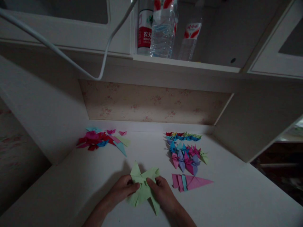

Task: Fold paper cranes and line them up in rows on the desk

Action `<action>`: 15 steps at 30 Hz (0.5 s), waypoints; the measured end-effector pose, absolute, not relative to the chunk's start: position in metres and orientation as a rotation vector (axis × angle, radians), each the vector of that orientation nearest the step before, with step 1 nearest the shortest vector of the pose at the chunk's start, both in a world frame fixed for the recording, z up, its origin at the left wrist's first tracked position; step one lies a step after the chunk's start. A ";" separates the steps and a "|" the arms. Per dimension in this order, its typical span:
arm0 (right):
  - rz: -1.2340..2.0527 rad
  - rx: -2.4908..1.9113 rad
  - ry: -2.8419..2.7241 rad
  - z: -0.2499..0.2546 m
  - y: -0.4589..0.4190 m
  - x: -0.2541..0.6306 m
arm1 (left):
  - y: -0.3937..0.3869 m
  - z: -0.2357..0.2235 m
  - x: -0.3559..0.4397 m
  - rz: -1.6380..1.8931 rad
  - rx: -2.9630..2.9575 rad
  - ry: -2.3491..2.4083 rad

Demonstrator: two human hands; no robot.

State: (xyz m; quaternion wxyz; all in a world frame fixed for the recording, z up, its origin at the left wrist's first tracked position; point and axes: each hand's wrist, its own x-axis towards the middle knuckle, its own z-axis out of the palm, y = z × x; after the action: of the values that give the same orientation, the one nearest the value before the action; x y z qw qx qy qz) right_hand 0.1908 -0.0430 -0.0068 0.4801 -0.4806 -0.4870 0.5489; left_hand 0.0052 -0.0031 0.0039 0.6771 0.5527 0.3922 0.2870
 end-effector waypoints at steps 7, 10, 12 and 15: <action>1.391 -1.285 -0.965 0.011 -0.108 0.231 | -0.003 0.008 0.002 0.821 1.171 0.923; 1.350 -1.359 -0.947 0.010 -0.135 0.256 | -0.003 0.006 0.005 0.834 1.209 0.950; 1.280 -1.456 -1.013 0.005 -0.148 0.273 | -0.003 0.005 0.007 0.840 1.269 0.981; 1.149 -1.632 -1.167 -0.002 -0.159 0.296 | -0.004 0.004 0.009 0.829 1.341 1.021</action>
State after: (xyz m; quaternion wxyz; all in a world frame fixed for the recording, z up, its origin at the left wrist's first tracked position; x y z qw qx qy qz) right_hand 0.2963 -0.1587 -0.0019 0.4030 -0.6459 -0.4621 0.4549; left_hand 0.0094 -0.0038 0.0045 0.5905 0.5761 0.4388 0.3562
